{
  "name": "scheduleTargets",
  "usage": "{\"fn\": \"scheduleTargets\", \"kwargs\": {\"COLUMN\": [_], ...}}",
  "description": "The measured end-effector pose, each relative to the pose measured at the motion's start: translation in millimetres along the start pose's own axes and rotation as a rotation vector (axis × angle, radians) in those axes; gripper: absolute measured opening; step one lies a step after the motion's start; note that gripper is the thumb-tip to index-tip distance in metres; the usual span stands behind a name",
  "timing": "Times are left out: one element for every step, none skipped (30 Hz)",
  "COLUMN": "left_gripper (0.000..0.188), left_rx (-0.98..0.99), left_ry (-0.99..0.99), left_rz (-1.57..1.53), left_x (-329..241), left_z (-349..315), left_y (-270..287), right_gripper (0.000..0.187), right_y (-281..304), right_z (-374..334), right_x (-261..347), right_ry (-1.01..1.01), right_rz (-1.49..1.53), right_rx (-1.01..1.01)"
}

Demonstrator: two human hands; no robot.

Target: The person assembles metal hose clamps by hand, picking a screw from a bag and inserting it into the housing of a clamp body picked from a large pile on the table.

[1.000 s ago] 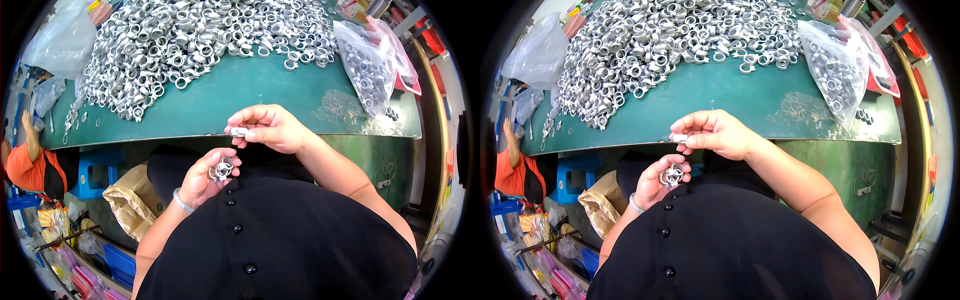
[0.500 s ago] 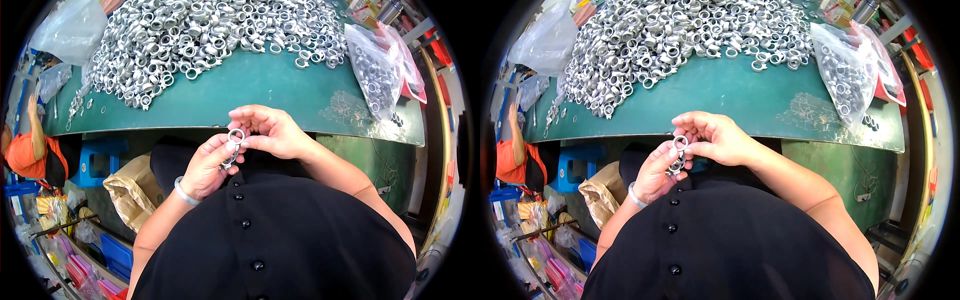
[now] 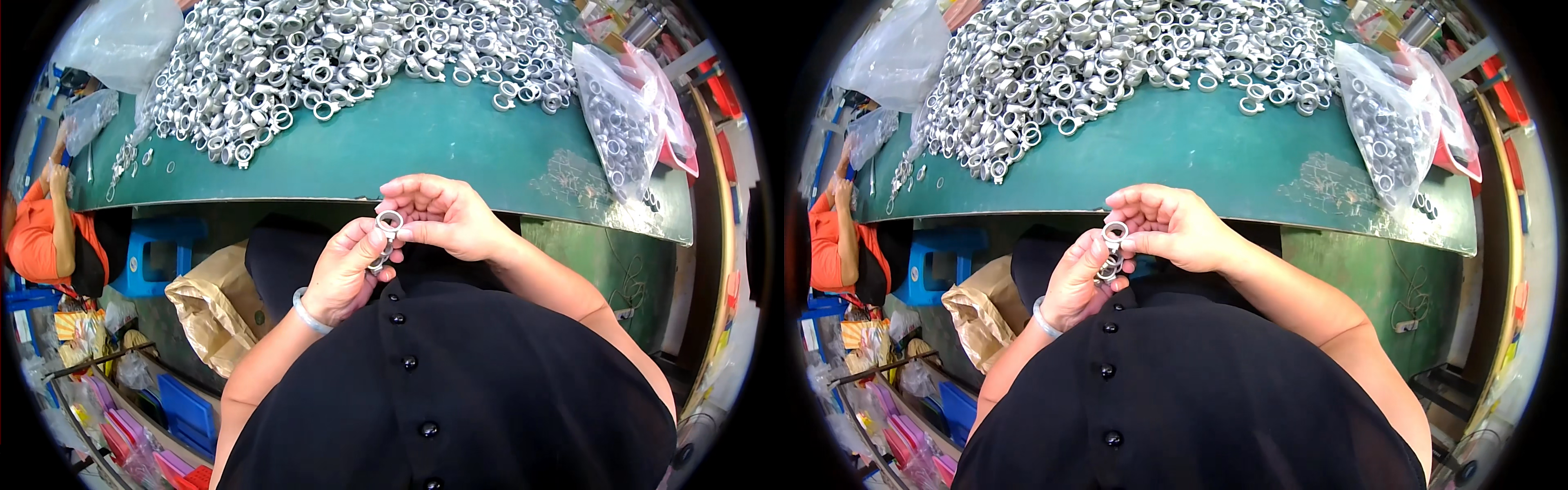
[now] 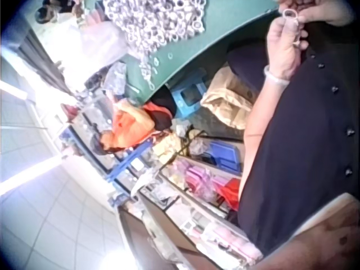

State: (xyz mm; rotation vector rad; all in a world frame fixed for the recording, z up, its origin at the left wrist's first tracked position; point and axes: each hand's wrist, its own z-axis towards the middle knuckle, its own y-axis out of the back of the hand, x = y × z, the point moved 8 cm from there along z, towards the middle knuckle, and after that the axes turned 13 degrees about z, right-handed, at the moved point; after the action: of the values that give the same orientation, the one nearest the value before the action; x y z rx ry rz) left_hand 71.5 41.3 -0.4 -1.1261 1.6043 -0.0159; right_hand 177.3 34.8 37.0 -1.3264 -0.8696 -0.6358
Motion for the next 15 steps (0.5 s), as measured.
{"fn": "scheduleTargets", "kwargs": {"left_gripper": [0.015,0.015,0.017,0.019,0.019,0.021,0.022,0.023,0.024,0.021,0.021,0.020,0.018,0.017,0.016], "left_rx": [-0.002,-0.003,-0.001,0.002,0.003,-0.003,-0.009,-0.013,-0.015,-0.041,-0.045,-0.058,-0.060,-0.042,-0.086], "left_ry": [-0.005,-0.007,-0.009,-0.012,-0.013,-0.002,0.008,0.012,0.010,0.013,0.000,-0.051,-0.094,-0.140,-0.190], "left_rz": [-0.010,-0.012,-0.027,-0.042,-0.045,-0.056,-0.067,-0.081,-0.093,-0.113,-0.110,-0.162,-0.213,-0.241,-0.247], "left_x": [1,2,3,4,4,2,2,2,2,1,-1,-5,-9,-15,-20], "left_z": [0,-1,0,-1,-2,-2,-3,-5,-7,-12,-17,-24,-28,-34,-45], "left_y": [1,3,4,5,5,5,5,7,10,15,21,31,41,54,72], "right_gripper": [0.040,0.040,0.040,0.040,0.039,0.039,0.038,0.038,0.036,0.035,0.034,0.033,0.032,0.032,0.029], "right_y": [0,0,-1,-2,-2,-3,-5,-8,-10,-14,-19,-23,-23,-23,-18], "right_z": [1,1,2,2,2,3,3,3,4,7,11,16,23,31,42], "right_x": [-1,-3,-4,-4,-5,-5,-6,-4,-4,2,9,20,31,45,54], "right_ry": [-0.012,-0.024,-0.026,-0.017,-0.007,-0.011,-0.014,-0.011,-0.006,0.025,0.058,0.104,0.152,0.290,0.338], "right_rz": [-0.004,-0.008,-0.010,-0.050,-0.090,-0.113,-0.136,-0.232,-0.283,-0.410,-0.537,-0.697,-0.859,-0.990,-1.102], "right_rx": [-0.009,-0.019,-0.018,-0.029,-0.039,-0.041,-0.042,-0.017,0.010,0.040,0.072,0.100,0.114,0.128,0.107]}}
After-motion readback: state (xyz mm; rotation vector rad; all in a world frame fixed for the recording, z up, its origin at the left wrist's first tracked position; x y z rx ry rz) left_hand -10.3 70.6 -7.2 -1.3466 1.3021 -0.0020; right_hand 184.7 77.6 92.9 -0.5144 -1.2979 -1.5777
